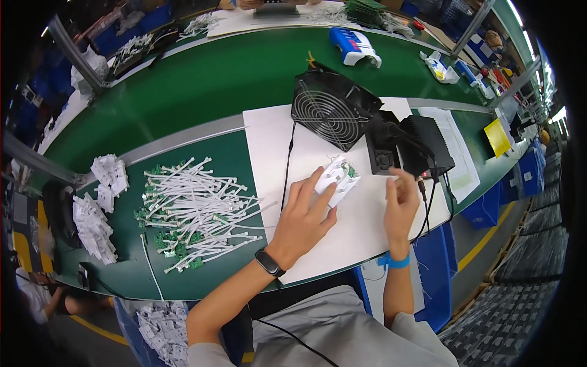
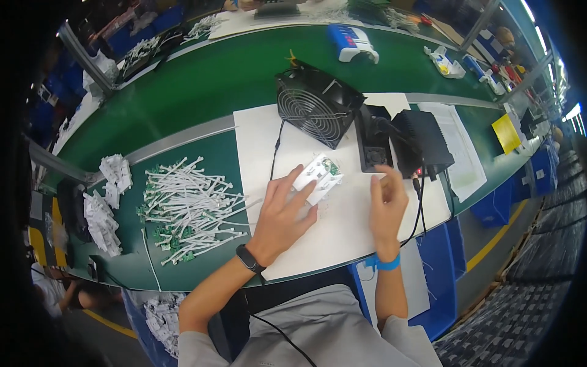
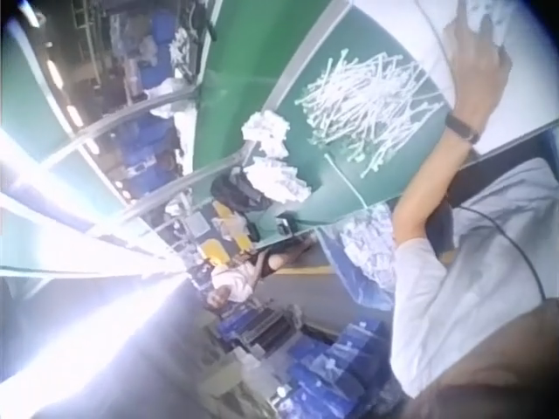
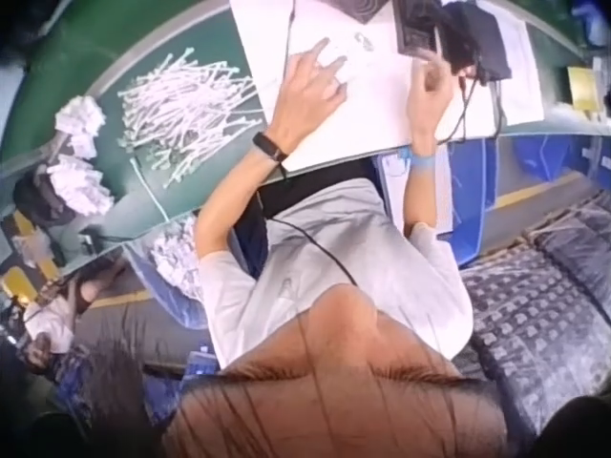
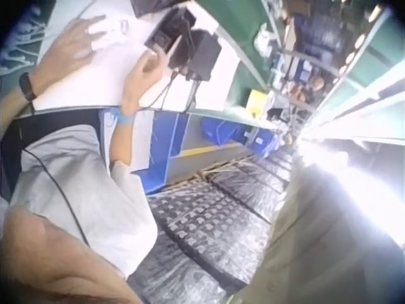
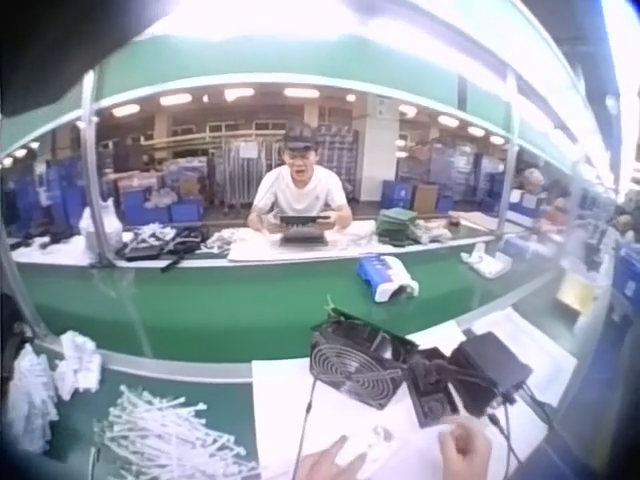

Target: Soldering wires onto small circuit boards within plastic housings and organizing them into a storage bin.

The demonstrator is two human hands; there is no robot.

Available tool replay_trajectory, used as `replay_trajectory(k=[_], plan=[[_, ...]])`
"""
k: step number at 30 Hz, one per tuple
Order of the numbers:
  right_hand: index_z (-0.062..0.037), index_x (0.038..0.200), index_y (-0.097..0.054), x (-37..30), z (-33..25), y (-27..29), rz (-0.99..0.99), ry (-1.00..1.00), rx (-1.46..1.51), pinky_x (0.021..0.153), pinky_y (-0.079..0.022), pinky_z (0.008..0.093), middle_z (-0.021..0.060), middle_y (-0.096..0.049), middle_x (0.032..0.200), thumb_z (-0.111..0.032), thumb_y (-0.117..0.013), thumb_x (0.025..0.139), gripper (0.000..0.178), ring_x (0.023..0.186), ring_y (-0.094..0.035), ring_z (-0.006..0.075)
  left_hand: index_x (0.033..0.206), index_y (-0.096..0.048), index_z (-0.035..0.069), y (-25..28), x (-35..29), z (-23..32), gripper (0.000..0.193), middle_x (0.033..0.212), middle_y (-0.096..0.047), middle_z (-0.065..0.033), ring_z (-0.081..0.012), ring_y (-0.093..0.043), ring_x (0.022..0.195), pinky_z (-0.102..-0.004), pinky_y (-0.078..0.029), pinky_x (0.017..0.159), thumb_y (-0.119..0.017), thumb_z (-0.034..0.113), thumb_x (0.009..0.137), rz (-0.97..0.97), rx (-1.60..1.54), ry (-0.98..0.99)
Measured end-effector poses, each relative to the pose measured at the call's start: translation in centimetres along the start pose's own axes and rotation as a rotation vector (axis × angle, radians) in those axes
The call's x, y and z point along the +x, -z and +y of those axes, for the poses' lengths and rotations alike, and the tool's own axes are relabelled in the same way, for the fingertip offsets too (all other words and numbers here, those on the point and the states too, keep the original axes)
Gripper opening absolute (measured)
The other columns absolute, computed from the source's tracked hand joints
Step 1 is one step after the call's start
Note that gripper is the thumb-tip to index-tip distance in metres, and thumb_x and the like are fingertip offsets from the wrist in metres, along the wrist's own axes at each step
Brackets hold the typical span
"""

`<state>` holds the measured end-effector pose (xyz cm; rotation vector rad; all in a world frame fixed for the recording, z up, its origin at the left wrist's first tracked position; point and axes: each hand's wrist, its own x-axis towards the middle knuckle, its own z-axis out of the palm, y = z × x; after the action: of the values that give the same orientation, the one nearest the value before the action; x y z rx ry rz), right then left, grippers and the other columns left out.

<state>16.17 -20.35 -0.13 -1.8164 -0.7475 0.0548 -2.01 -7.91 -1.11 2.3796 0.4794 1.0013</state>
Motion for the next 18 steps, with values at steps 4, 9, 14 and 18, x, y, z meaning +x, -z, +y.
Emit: replay_trajectory(k=[4,9,14,18], plan=[[-0.0030,0.111,-0.068,-2.0,0.7,-0.8,-0.127,-0.028,0.010,0.052,-0.029,0.0249,-0.0036,-0.047,0.066,-0.004,-0.063,0.097,0.015,0.058,-0.038,0.0041,0.124,-0.067,0.005,0.9,0.6,0.3,0.047,0.142,-0.052,-0.0206,-0.0370,-0.055,0.115,-0.0404,-0.052,0.094,-0.077,0.007,0.078,0.038,0.006,-0.017],[-0.0026,0.107,-0.069,-2.4,1.3,-0.4,-0.170,0.016,0.017,0.052,-0.030,0.0254,-0.0018,-0.048,0.064,-0.004,-0.063,0.097,0.011,0.057,-0.039,0.0055,0.126,-0.067,0.006,1.4,1.2,0.4,0.051,0.140,-0.053,-0.0208,-0.0376,-0.056,0.114,-0.0417,-0.051,0.095,-0.079,0.006,0.076,0.136,0.049,-0.075],[-0.0018,0.101,-0.070,-2.4,0.7,-0.7,-0.240,0.072,0.010,0.051,-0.032,0.0249,0.0006,-0.057,0.066,-0.004,-0.063,0.097,0.009,0.056,-0.042,0.0054,0.122,-0.069,0.007,2.4,1.0,-0.4,0.051,0.138,-0.054,-0.0193,-0.0348,-0.056,0.119,-0.0414,-0.053,0.099,-0.083,0.004,0.073,0.200,0.103,-0.031],[-0.0009,0.099,-0.070,-2.4,0.7,-1.0,-0.253,0.049,0.021,0.052,-0.034,0.0240,0.0017,-0.061,0.067,-0.004,-0.063,0.096,0.008,0.057,-0.045,0.0054,0.123,-0.068,0.005,3.5,1.3,-0.4,0.051,0.135,-0.053,-0.0192,-0.0354,-0.055,0.121,-0.0423,-0.052,0.105,-0.083,0.003,0.074,0.208,0.088,0.066]])
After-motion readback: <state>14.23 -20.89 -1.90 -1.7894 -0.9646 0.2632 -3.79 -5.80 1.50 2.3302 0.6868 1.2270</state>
